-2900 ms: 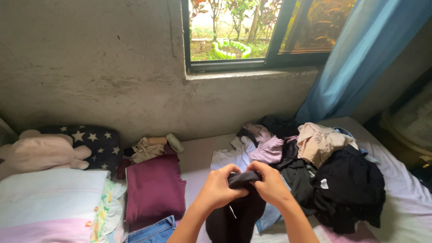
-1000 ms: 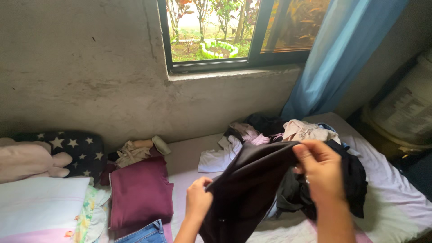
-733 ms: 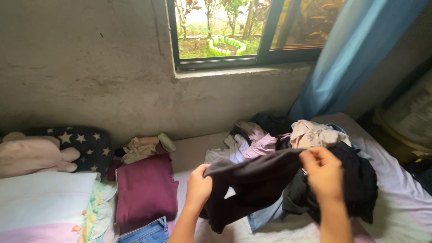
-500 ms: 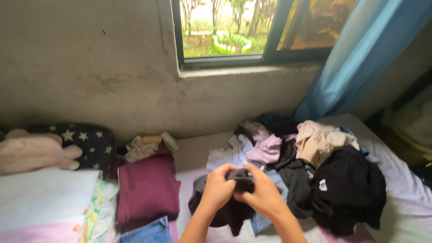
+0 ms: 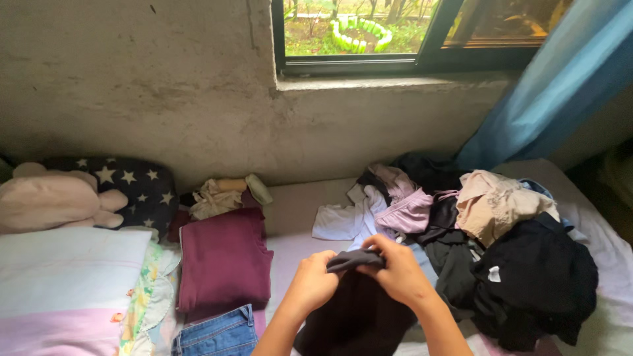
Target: The person folds a pair of denim shorts and a black garment on a bed. The person smooths each item, folds it in half, then folds it again into a compact rectangle and places it on the bed.
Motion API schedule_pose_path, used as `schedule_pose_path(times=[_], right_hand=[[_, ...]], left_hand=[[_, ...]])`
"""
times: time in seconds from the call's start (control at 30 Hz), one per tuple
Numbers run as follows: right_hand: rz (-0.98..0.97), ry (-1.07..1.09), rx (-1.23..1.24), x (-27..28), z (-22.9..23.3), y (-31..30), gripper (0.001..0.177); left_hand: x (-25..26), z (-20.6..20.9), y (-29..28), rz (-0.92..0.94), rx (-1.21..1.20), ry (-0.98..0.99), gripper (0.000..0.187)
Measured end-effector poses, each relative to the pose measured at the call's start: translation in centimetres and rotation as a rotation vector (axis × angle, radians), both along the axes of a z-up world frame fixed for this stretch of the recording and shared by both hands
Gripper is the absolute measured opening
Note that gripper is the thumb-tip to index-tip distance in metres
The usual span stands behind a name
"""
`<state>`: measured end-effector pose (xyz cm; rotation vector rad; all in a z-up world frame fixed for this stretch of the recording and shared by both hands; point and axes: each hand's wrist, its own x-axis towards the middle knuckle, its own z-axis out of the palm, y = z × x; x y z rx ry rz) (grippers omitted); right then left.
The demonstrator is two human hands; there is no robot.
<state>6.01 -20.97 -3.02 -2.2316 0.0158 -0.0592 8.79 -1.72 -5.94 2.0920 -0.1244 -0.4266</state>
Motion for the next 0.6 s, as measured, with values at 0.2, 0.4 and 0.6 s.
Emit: schedule_pose_path(times=[0.2,0.4,0.6], right_hand=[[-0.301,-0.211,-0.018,-0.9,-3.8,-1.4,0.029],[-0.158,0.058,-0.024,-1.6,-10.9,0.4,0.033],[-0.19,0.099,0.736,0.5,-10.2,-1.0,0.023]], left_hand=[[0.4,2.0,-1.6,0.149,-0.19,0.01,0.022],[0.1,2.9,-3.1,0.118,-0.251,0.047,0.022],[2.9,-0.4,-0.5,0.155,-0.228,-0.202,0.03]])
